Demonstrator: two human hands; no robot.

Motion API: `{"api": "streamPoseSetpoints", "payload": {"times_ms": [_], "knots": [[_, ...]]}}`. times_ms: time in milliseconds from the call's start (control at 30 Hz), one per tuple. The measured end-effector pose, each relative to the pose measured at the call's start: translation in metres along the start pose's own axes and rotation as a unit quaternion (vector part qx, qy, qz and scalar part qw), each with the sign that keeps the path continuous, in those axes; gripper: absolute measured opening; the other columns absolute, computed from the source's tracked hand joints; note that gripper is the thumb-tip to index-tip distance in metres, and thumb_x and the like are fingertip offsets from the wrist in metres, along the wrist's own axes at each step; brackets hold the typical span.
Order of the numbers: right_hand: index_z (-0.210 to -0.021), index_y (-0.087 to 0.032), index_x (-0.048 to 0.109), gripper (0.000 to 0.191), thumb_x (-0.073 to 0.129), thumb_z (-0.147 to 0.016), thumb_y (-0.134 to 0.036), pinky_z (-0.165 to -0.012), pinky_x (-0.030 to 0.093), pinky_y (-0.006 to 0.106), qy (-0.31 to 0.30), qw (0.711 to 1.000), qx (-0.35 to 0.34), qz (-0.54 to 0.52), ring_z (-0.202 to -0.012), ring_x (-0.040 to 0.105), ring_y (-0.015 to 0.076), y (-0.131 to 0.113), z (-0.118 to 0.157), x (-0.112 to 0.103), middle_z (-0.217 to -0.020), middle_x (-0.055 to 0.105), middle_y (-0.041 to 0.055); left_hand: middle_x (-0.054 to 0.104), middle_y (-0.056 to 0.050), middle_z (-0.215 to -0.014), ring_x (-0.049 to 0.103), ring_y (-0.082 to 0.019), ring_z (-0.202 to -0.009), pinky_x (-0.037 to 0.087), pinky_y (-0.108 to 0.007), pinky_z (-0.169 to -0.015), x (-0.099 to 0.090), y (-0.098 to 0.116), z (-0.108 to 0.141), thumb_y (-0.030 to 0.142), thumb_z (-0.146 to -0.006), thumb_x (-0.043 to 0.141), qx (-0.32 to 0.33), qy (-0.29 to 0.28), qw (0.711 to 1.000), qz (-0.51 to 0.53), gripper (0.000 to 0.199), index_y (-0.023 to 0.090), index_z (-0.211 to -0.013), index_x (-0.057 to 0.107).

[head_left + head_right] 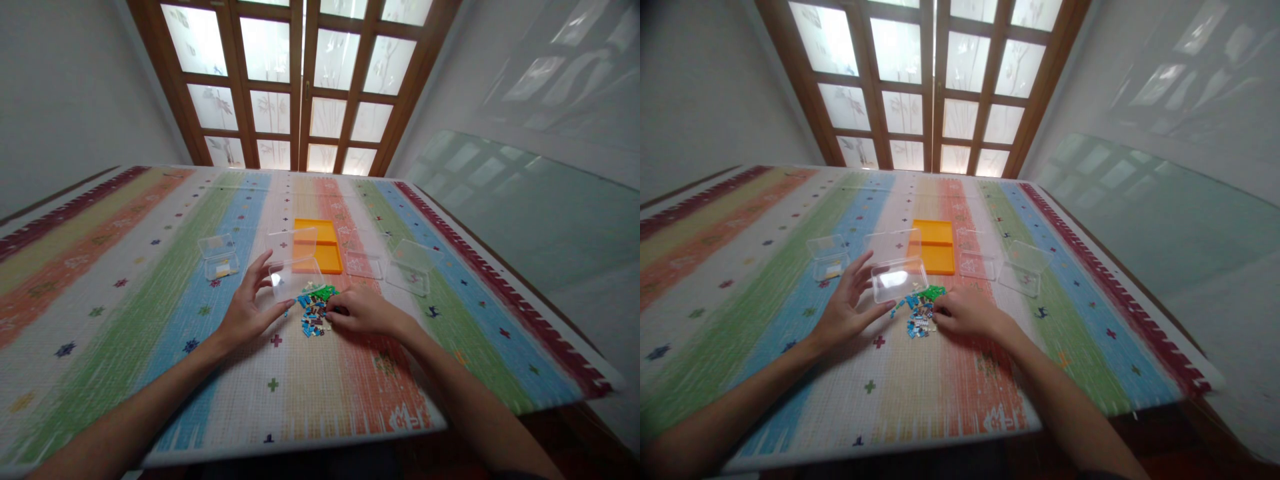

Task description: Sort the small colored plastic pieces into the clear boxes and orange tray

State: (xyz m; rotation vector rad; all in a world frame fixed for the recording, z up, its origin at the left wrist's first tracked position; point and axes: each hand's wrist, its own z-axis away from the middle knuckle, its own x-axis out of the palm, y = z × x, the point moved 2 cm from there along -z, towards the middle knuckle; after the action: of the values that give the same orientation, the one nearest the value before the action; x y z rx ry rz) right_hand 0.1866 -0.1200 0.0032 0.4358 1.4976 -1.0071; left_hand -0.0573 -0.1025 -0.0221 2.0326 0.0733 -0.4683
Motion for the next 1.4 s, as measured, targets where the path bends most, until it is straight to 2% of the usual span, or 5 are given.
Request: {"api": "streamPoseSetpoints", "payload": {"times_ms": [300,533,733,1000,1400], "knots": [[-0.091,-0.018,0.077,0.016,0.061,-0.088,-0.016,-0.062,0.032,0.025,0.009,0.999,0.007,-0.032,-0.067,0.057,0.0145,0.003,0.000,0.005,-0.076,0.071,0.0038,0.060,-0.009,-0.141,0.058,-0.028,-0.132,0.053,-0.047,-0.105,0.000,-0.003,0.001,0.031,-0.085,0.078,0.015,0.004,1.000,-0.003,0.087,0.039,-0.157,0.030],[-0.085,-0.018,0.078,0.015,0.063,-0.086,-0.016,-0.059,0.029,0.025,0.008,0.999,0.011,-0.041,-0.060,0.052,0.0119,0.002,0.000,0.004,-0.071,0.070,0.0018,0.061,-0.010,-0.140,0.059,-0.028,-0.131,0.053,-0.048,-0.105,0.001,-0.005,0.000,0.030,-0.085,0.078,0.019,0.003,1.000,-0.005,0.087,0.038,-0.157,0.030],[-0.090,-0.018,0.080,0.017,0.064,-0.084,-0.015,-0.060,0.031,0.025,0.006,0.999,0.026,-0.040,-0.064,0.057,0.0136,0.003,0.000,0.006,-0.076,0.074,0.0037,0.061,-0.009,-0.140,0.059,-0.028,-0.131,0.053,-0.047,-0.104,0.000,-0.005,0.000,0.030,-0.085,0.079,0.020,0.003,1.000,0.001,0.087,0.039,-0.157,0.031],[-0.086,-0.016,0.075,0.009,0.067,-0.082,-0.014,-0.059,0.029,0.024,0.028,0.996,0.049,-0.067,-0.061,0.053,0.0118,0.006,-0.002,0.011,-0.070,0.068,0.0010,0.061,-0.010,-0.140,0.059,-0.028,-0.131,0.053,-0.048,-0.104,0.000,-0.003,0.000,0.031,-0.084,0.079,0.013,0.002,1.000,0.003,0.086,0.037,-0.156,0.032],[-0.084,-0.017,0.075,0.015,0.063,-0.080,-0.009,-0.059,0.030,0.023,0.026,0.995,0.035,-0.089,-0.060,0.052,0.0109,0.004,-0.002,0.013,-0.068,0.066,-0.0003,0.060,-0.010,-0.140,0.059,-0.028,-0.130,0.053,-0.047,-0.104,0.000,-0.007,0.001,0.030,-0.084,0.080,0.013,0.002,1.000,0.000,0.086,0.037,-0.155,0.033]]}}
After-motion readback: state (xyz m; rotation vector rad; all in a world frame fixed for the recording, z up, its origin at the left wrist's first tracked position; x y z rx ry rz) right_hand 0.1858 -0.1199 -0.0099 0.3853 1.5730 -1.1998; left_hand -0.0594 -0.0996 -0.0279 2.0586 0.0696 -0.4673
